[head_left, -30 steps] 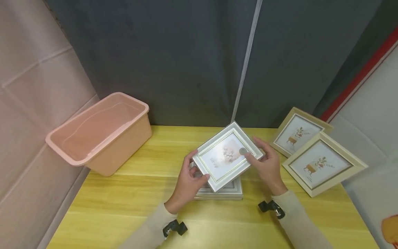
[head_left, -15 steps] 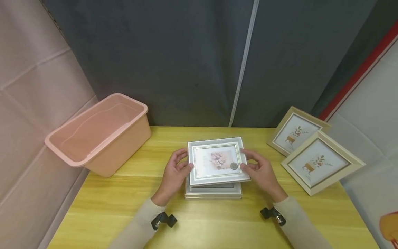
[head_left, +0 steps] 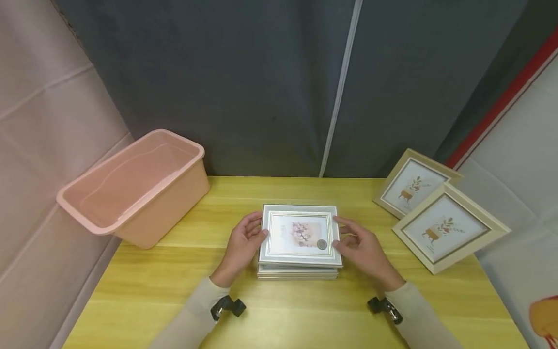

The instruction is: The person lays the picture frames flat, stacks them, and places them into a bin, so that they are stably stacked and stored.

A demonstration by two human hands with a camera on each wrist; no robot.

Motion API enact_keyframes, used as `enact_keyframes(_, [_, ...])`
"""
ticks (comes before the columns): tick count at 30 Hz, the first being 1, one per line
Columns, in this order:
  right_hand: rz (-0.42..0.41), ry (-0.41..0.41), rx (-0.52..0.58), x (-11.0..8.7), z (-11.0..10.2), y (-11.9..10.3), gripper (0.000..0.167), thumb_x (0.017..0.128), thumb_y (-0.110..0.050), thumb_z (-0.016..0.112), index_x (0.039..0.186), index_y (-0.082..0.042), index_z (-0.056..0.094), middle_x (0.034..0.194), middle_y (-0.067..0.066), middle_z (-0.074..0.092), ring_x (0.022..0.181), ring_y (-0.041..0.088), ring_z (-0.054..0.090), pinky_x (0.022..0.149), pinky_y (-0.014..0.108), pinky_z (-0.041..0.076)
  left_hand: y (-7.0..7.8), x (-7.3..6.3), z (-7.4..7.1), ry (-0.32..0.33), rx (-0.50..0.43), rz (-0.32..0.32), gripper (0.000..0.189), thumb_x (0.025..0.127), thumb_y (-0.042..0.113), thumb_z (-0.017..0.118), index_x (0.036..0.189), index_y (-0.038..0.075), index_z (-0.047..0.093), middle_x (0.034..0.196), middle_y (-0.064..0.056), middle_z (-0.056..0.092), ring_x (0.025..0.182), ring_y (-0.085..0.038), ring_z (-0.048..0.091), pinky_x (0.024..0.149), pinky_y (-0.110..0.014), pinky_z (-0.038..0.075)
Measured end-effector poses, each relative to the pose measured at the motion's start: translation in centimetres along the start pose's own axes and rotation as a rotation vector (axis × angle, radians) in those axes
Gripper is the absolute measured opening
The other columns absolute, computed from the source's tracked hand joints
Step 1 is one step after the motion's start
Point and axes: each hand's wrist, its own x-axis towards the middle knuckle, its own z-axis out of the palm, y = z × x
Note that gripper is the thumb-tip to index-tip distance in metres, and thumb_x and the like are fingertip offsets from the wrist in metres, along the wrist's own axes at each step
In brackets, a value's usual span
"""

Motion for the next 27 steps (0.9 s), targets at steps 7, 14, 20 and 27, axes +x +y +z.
enact_keyframes(7, [0.043,-0.018,-0.102,-0.23,0.41,-0.38,0.069,0.095,-0.017,0.079,0.157,-0.013,0.050,0.132,0.021,0.068,0.093,0.020,0.070,0.073,0.026,0.061,-0.69,-0.51,-0.02,0.040,0.096,-0.029,0.048,0.098,0.007,0.071,0.145,0.010,0.059,0.139,-0.018,0.069,0.117,-0.030,0.065,0.092,-0.028,0.055])
enact_keyframes(14, [0.048,-0.040,-0.152,-0.05,0.54,-0.37,0.069,0.096,-0.017,0.078,0.158,-0.011,0.049,0.133,0.019,0.070,0.096,0.021,0.069,0.067,0.025,0.060,-0.74,-0.66,-0.13,0.060,0.135,-0.040,0.046,0.098,0.008,0.072,0.142,0.010,0.060,0.135,-0.018,0.070,0.113,-0.029,0.066,0.090,-0.028,0.055])
enact_keyframes(20, [0.040,-0.054,-0.192,0.07,0.65,-0.24,0.069,0.095,-0.017,0.080,0.157,-0.010,0.051,0.134,0.017,0.069,0.093,0.019,0.068,0.067,0.025,0.060,-0.60,-0.86,-0.21,0.075,0.186,-0.051,0.046,0.097,0.010,0.073,0.142,0.011,0.061,0.134,-0.014,0.071,0.112,-0.027,0.066,0.091,-0.033,0.057])
enact_keyframes(27, [0.021,-0.057,-0.270,0.33,0.75,0.10,0.067,0.095,-0.016,0.080,0.156,-0.009,0.053,0.135,0.013,0.069,0.092,0.016,0.067,0.071,0.023,0.059,-0.85,-0.82,-0.29,0.085,0.262,-0.023,0.044,0.097,0.012,0.074,0.139,0.009,0.063,0.129,-0.012,0.072,0.111,-0.026,0.068,0.093,-0.038,0.057])
